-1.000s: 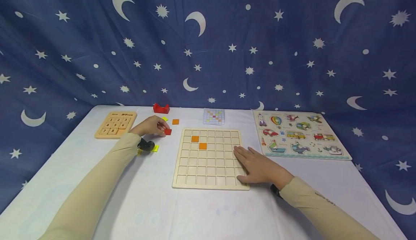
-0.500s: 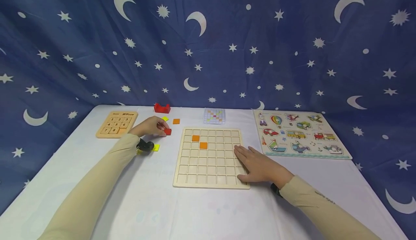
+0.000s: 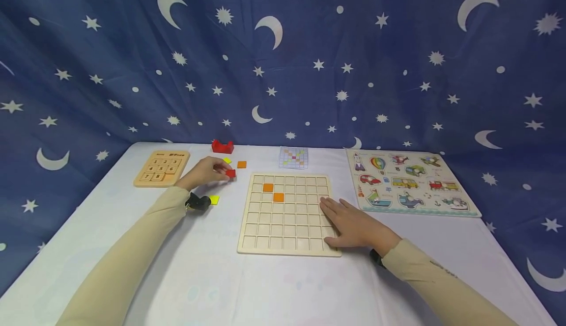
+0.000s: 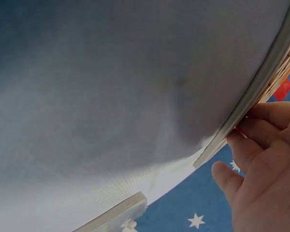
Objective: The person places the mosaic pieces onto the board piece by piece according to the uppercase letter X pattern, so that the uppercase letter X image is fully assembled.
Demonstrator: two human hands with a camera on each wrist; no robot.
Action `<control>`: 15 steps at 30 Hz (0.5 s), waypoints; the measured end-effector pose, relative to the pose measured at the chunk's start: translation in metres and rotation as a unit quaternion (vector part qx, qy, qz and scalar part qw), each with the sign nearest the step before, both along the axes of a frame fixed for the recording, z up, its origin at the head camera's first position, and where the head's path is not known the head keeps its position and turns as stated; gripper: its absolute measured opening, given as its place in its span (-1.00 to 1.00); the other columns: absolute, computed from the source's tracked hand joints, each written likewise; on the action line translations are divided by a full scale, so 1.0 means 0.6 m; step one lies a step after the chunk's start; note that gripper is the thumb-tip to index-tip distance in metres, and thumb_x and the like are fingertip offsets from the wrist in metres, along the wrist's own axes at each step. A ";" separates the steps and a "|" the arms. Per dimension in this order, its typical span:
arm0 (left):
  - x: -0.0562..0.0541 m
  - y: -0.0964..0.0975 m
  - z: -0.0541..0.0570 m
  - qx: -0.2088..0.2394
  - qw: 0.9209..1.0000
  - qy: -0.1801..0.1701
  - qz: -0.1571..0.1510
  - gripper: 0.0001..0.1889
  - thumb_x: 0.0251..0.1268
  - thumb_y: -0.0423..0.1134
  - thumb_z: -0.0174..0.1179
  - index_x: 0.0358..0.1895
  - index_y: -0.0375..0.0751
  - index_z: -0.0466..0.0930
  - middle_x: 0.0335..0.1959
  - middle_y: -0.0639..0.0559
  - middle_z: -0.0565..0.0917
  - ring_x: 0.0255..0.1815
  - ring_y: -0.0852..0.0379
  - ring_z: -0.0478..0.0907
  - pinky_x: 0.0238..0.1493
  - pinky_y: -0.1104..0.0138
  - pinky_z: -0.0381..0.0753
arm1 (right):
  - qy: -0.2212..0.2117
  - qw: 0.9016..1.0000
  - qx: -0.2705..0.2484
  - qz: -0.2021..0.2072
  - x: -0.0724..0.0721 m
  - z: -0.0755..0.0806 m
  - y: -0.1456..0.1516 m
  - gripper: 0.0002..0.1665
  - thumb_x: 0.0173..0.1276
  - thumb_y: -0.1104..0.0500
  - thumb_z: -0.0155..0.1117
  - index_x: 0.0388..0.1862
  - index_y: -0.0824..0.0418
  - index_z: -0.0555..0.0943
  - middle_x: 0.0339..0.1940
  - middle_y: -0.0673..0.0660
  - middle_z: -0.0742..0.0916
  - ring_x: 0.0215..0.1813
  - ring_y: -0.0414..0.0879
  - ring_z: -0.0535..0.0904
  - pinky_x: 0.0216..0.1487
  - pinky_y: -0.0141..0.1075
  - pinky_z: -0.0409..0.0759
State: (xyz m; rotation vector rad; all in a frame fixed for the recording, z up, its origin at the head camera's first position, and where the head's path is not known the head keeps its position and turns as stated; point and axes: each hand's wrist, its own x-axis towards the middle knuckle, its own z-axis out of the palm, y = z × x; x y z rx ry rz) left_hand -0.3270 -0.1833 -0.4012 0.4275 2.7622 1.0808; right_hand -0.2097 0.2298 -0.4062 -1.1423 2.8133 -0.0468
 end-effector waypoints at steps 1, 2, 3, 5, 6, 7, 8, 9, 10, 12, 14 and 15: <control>0.002 0.002 0.000 0.007 1.000 0.008 0.000 -0.72 0.05 -0.39 0.34 -0.11 -0.34 0.65 -0.23 -0.16 0.69 -0.25 0.09 0.57 -0.12 0.31 0.58 | -0.002 1.000 0.000 -0.001 0.000 0.000 0.000 -0.01 0.24 -0.23 0.15 0.43 0.36 0.14 0.47 0.29 0.25 0.46 0.16 0.19 0.39 0.10 0.21; 0.004 0.004 0.001 0.012 1.000 0.017 0.000 -0.72 0.05 -0.39 0.34 -0.12 -0.34 0.65 -0.23 -0.16 0.69 -0.25 0.09 0.58 -0.12 0.31 0.58 | -0.004 1.000 0.002 -0.004 0.000 0.001 0.000 0.00 0.24 -0.24 0.14 0.44 0.35 0.13 0.48 0.28 0.24 0.47 0.14 0.18 0.40 0.09 0.19; 0.006 0.007 0.001 0.015 1.000 0.024 0.000 -0.72 0.05 -0.39 0.34 -0.12 -0.32 0.65 -0.24 -0.16 0.70 -0.25 0.09 0.59 -0.13 0.31 0.58 | -0.003 1.000 0.002 -0.003 -0.001 0.001 0.000 -0.01 0.25 -0.23 0.14 0.44 0.36 0.13 0.47 0.29 0.25 0.47 0.15 0.18 0.40 0.10 0.20; 0.010 0.013 0.003 0.022 0.999 0.037 -0.001 -0.72 0.04 -0.39 0.35 -0.12 -0.31 0.66 -0.26 -0.15 0.71 -0.24 0.09 0.60 -0.11 0.31 0.57 | -0.008 1.000 0.003 -0.005 -0.001 0.002 -0.001 -0.01 0.24 -0.23 0.14 0.44 0.35 0.12 0.48 0.28 0.24 0.48 0.15 0.17 0.41 0.09 0.19; 0.013 0.015 0.004 0.026 0.999 0.041 -0.002 -0.72 0.04 -0.39 0.35 -0.12 -0.31 0.66 -0.26 -0.15 0.71 -0.24 0.08 0.61 -0.11 0.30 0.58 | -0.009 1.000 0.004 -0.006 -0.001 0.002 -0.001 -0.01 0.24 -0.22 0.14 0.44 0.36 0.12 0.48 0.28 0.24 0.48 0.15 0.17 0.41 0.09 0.19; 0.015 0.018 0.005 0.031 0.999 0.044 -0.002 -0.72 0.03 -0.39 0.35 -0.12 -0.32 0.66 -0.26 -0.15 0.71 -0.23 0.08 0.61 -0.11 0.30 0.58 | -0.011 1.000 0.004 -0.006 -0.001 0.002 -0.001 -0.01 0.24 -0.22 0.14 0.44 0.36 0.12 0.48 0.29 0.24 0.47 0.15 0.17 0.41 0.09 0.19; 0.017 0.021 0.007 0.036 0.998 0.046 -0.004 -0.71 0.02 -0.40 0.36 -0.12 -0.33 0.66 -0.26 -0.16 0.71 -0.23 0.07 0.62 -0.11 0.29 0.58 | -0.011 1.000 0.005 -0.006 -0.001 0.003 -0.002 -0.01 0.24 -0.22 0.14 0.44 0.36 0.13 0.48 0.29 0.23 0.47 0.16 0.17 0.40 0.09 0.19; 0.019 0.024 0.009 0.040 0.998 0.046 -0.003 -0.71 0.01 -0.40 0.36 -0.12 -0.34 0.65 -0.27 -0.17 0.71 -0.23 0.06 0.61 -0.11 0.29 0.58 | -0.012 1.000 0.006 -0.006 -0.001 0.003 -0.002 -0.01 0.24 -0.22 0.14 0.44 0.37 0.13 0.48 0.29 0.24 0.47 0.17 0.18 0.40 0.10 0.19; 0.021 0.027 0.010 0.046 0.998 0.045 -0.004 -0.71 0.01 -0.41 0.36 -0.13 -0.35 0.65 -0.27 -0.17 0.71 -0.23 0.06 0.61 -0.12 0.30 0.57 | -0.014 1.000 0.008 -0.007 -0.001 0.002 -0.002 -0.01 0.25 -0.22 0.13 0.44 0.37 0.13 0.48 0.29 0.23 0.47 0.16 0.17 0.41 0.09 0.19; 0.025 0.034 0.012 0.052 0.998 0.044 -0.006 -0.72 0.00 -0.41 0.36 -0.14 -0.36 0.65 -0.28 -0.17 0.69 -0.25 0.05 0.60 -0.15 0.31 0.58 | -0.015 1.000 0.010 -0.008 0.000 0.002 -0.002 -0.01 0.25 -0.23 0.12 0.44 0.37 0.13 0.48 0.29 0.23 0.47 0.16 0.17 0.41 0.09 0.19; 0.027 0.041 0.013 0.054 0.998 0.043 -0.007 -0.72 -0.01 -0.40 0.37 -0.16 -0.35 0.65 -0.29 -0.16 0.68 -0.26 0.06 0.59 -0.16 0.33 0.57 | -0.015 1.000 0.010 -0.008 0.000 0.001 -0.001 -0.01 0.25 -0.24 0.12 0.44 0.37 0.13 0.48 0.29 0.24 0.47 0.16 0.18 0.41 0.09 0.19; 0.029 0.045 0.013 0.053 0.998 0.043 -0.008 -0.72 -0.01 -0.39 0.38 -0.15 -0.34 0.65 -0.29 -0.15 0.68 -0.26 0.06 0.58 -0.16 0.34 0.56 | -0.016 1.000 0.009 -0.008 0.000 0.002 -0.002 -0.01 0.25 -0.24 0.12 0.44 0.37 0.13 0.48 0.29 0.24 0.47 0.16 0.18 0.41 0.09 0.19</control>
